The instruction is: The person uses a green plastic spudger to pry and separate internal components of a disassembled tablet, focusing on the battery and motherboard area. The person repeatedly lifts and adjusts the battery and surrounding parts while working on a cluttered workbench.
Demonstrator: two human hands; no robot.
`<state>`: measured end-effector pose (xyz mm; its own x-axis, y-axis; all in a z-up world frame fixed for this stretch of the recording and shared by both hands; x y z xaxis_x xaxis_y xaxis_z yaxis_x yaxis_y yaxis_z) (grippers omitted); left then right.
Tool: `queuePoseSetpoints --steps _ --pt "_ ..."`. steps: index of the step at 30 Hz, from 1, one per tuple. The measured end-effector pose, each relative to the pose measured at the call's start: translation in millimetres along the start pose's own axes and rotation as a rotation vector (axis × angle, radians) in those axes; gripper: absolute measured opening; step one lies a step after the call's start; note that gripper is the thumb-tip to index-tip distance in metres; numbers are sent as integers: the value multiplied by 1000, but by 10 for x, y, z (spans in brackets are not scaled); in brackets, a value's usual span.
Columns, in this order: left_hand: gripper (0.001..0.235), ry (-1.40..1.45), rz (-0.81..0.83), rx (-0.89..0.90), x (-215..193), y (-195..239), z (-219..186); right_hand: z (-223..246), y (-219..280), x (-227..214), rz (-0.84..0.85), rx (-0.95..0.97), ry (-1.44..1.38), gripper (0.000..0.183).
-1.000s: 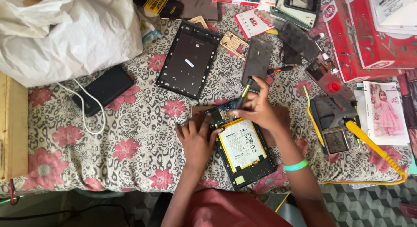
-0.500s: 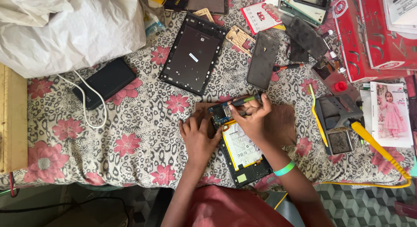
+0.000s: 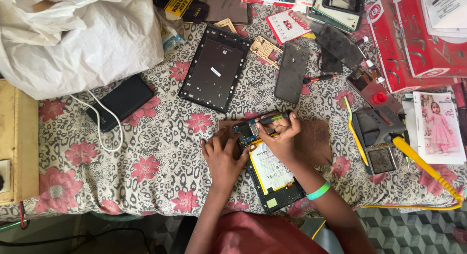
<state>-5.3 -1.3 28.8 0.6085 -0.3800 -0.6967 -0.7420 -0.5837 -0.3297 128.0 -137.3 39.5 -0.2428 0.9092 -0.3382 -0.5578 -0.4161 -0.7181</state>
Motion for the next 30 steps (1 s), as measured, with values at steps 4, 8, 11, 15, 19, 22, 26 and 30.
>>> queuePoseSetpoints --steps 4,8,11,15,19,22,26,30 --pt "53 0 -13 6 -12 -10 -9 26 11 17 27 -82 -4 101" --pt "53 -5 -1 -2 -6 1 0 12 4 39 42 -77 -8 101" --pt "53 -4 -4 2 -9 -11 -2 36 -22 30 31 -108 47 101" --pt "53 -5 10 -9 6 -4 5 33 -20 30 58 -88 -13 98" --pt "53 -6 -5 6 -3 -4 -1 34 -43 39 55 -52 9 99" --pt "53 -10 12 -4 12 -1 12 109 -122 57 69 -41 -59 95" --pt "54 -21 28 -7 27 -14 5 296 -328 6 113 -113 -84 81" --pt "53 -21 5 1 -2 13 -5 224 -376 -1 265 42 -270 65"
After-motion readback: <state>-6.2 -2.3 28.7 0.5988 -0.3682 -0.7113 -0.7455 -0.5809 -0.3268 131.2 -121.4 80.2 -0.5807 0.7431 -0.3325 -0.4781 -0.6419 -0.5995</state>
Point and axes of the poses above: each hand's wrist, its own y-axis away from the middle knuckle, its own x-axis out of the palm, z = x × y, the point moved 8 cm from there along -y, towards the middle knuckle, and after that the axes turned 3 degrees about -z, right-handed, at the moved point
